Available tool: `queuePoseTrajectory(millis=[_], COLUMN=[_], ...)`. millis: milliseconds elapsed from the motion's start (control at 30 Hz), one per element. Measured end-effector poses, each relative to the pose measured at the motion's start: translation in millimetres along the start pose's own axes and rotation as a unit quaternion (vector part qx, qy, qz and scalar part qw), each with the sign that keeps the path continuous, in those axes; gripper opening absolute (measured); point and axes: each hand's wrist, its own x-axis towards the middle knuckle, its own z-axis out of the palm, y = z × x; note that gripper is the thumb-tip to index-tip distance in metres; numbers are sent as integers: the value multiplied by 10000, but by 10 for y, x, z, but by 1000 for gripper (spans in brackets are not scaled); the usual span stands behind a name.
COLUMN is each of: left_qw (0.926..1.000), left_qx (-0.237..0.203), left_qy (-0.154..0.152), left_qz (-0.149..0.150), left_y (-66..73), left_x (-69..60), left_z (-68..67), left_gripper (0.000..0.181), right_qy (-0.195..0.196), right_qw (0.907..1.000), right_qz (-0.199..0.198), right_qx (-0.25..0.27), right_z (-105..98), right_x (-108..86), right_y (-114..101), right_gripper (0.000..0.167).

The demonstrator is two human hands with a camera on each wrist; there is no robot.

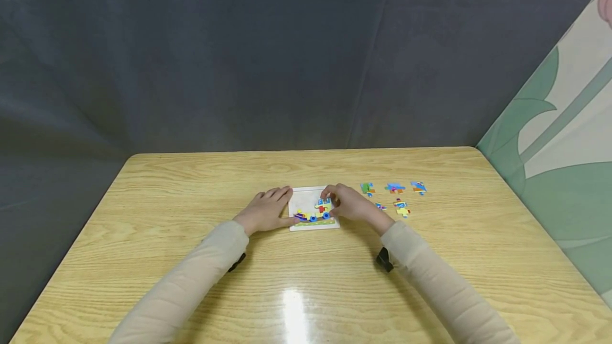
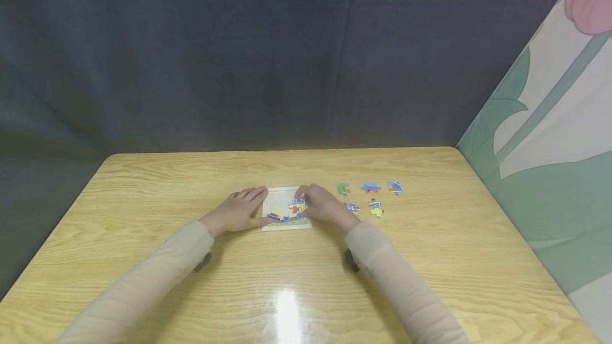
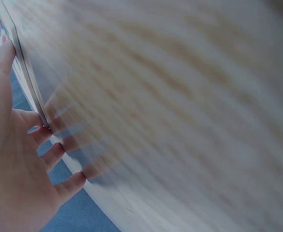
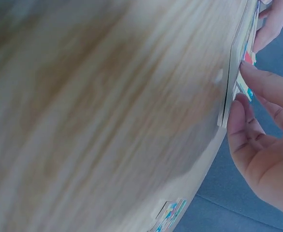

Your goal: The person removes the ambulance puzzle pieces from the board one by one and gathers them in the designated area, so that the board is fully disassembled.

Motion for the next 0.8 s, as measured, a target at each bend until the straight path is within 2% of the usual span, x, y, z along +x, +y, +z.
queuePoseTrajectory(millis=[233, 667, 800], left_qw=[10000, 10000, 10000], left_qx=[-2, -48, -50], left_qy=[20, 26, 28], left_qz=[18, 29, 34], left_y=[4, -4, -5], left_x=[-3, 6, 0], left_z=[-1, 7, 14], left_gripper=[86, 86, 86], right_qy=[105, 222, 258], right_qw=[9999, 9997, 9995], right_qz=[-115, -35, -171], right_qx=[-24, -73, -13], right_z=[-3, 19, 34], right_x=[-8, -17, -17], right_y=[-4, -58, -47], right_gripper=[31, 31, 30])
